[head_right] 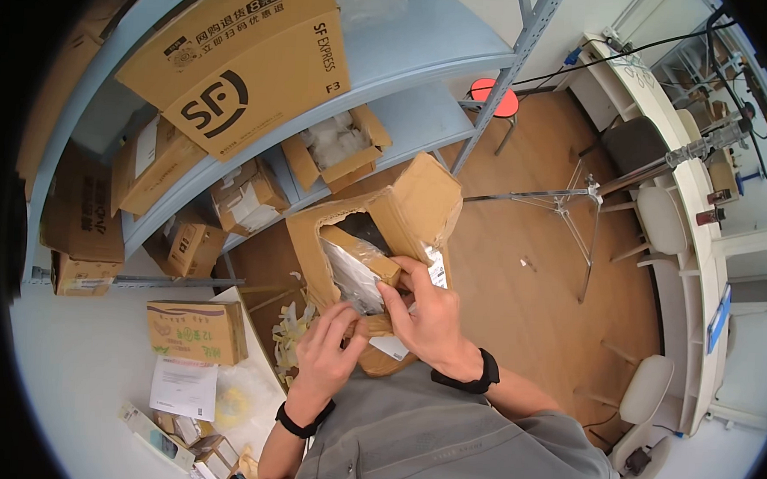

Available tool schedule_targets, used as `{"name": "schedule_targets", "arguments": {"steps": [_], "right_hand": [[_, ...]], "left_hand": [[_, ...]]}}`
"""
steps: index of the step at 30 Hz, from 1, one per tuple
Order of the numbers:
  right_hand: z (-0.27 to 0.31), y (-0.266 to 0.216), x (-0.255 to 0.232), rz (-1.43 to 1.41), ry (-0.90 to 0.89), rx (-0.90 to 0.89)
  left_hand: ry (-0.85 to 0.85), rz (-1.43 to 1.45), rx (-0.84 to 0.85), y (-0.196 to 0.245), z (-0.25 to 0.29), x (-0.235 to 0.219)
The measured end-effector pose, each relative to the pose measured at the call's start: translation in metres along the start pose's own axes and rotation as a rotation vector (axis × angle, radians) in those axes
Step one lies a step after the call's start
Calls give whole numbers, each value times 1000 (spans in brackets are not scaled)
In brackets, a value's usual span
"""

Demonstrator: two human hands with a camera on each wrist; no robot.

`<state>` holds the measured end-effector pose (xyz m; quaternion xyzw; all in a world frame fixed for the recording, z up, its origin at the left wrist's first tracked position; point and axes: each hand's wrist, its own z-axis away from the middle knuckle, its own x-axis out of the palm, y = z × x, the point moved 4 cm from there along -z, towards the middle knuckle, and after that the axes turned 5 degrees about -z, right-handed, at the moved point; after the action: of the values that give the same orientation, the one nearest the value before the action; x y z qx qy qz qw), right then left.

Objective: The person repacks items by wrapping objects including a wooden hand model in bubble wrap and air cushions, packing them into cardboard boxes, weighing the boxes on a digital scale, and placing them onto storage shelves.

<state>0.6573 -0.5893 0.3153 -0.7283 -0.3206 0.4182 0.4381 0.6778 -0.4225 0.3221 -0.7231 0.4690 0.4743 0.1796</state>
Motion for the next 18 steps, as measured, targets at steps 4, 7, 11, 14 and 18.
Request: {"name": "schedule_targets", "arguments": {"steps": [4,7,11,14,18], "right_hand": [[-23,-28,1,496,-173,-68],[-32,-36,14,549,-194,-148],[-55,-34,18,568,-57,-210],[-71,-36,14,491,24,-206],[-93,-35,6,339,-182,4]], "left_hand": [[-4,-21,176,13,0,1],[14,-28,156,17,-7,4],[-3,18,100,11,-6,8],[-33,-18,113,10,0,15],[-10,17,43,0,-3,13]]}}
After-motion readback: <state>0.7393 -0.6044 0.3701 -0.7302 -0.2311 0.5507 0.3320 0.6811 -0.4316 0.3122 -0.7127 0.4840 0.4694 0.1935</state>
